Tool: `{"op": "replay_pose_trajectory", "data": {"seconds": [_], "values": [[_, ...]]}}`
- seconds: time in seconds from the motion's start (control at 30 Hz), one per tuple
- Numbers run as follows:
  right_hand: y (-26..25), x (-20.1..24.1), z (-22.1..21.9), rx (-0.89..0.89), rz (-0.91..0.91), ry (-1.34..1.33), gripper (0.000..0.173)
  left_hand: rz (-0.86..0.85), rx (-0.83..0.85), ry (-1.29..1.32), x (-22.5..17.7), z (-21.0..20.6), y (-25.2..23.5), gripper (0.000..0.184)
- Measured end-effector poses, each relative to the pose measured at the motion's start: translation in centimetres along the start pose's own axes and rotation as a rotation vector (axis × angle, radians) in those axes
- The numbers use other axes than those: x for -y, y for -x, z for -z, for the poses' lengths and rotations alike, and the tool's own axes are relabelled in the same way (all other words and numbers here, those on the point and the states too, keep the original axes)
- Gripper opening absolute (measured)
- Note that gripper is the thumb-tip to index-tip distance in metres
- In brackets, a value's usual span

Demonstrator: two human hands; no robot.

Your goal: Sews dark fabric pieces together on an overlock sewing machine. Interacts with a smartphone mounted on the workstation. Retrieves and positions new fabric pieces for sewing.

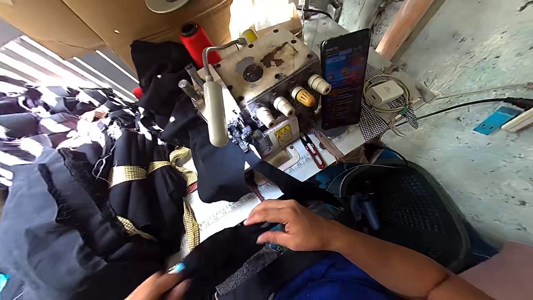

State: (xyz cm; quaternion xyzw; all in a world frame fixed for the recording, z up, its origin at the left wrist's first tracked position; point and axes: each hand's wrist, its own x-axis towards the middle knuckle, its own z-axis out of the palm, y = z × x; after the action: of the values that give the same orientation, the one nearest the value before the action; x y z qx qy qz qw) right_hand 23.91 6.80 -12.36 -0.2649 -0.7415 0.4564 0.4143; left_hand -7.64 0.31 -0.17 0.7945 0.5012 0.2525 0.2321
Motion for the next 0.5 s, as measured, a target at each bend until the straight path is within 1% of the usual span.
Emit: {"op": "replay_pose_trajectory", "data": {"seconds": [0.07,0.1,0.13,0.17,0.2,0.23,0.27,0.33,0.43,0.5], "values": [[-0.1,0.4,0.5,0.020,0.033,-0.109,0.059,-0.124,0.118,0.035,-0.8,-5.5,-4.8,0.024],[-0.2,0.1,0.6,0.042,0.038,-0.156,0.065,-0.188,0.148,0.087,-0.8,-7.9,-6.7,0.024],[-0.1,-0.3,0.7,0.043,0.026,-0.192,0.062,-0.225,0.166,0.125,-0.7,-9.5,-8.5,0.024],[0.1,-0.7,0.7,0.016,-0.012,-0.207,0.050,-0.238,0.176,0.132,-0.6,-10.2,-10.1,0.024],[0.2,-1.0,0.8,-0.035,-0.071,-0.209,0.035,-0.243,0.186,0.121,-0.4,-10.4,-11.8,0.025],[0.3,-1.2,1.0,-0.105,-0.145,-0.200,0.024,-0.244,0.190,0.102,-0.2,-10.2,-13.5,0.025],[0.4,-1.3,1.0,-0.178,-0.217,-0.192,0.020,-0.238,0.185,0.077,0.1,-9.9,-15.0,0.026],[0.6,-1.5,1.1,-0.267,-0.299,-0.181,0.022,-0.217,0.160,0.013,0.9,-9.3,-17.1,0.027],[0.3,-1.5,0.7,-0.305,-0.302,-0.152,0.023,-0.226,0.147,-0.034,2.0,-7.8,-19.2,0.021],[0.2,-1.5,0.1,-0.321,-0.298,-0.139,0.022,-0.236,0.178,0.013,2.7,-6.9,-20.1,0.014]]}}
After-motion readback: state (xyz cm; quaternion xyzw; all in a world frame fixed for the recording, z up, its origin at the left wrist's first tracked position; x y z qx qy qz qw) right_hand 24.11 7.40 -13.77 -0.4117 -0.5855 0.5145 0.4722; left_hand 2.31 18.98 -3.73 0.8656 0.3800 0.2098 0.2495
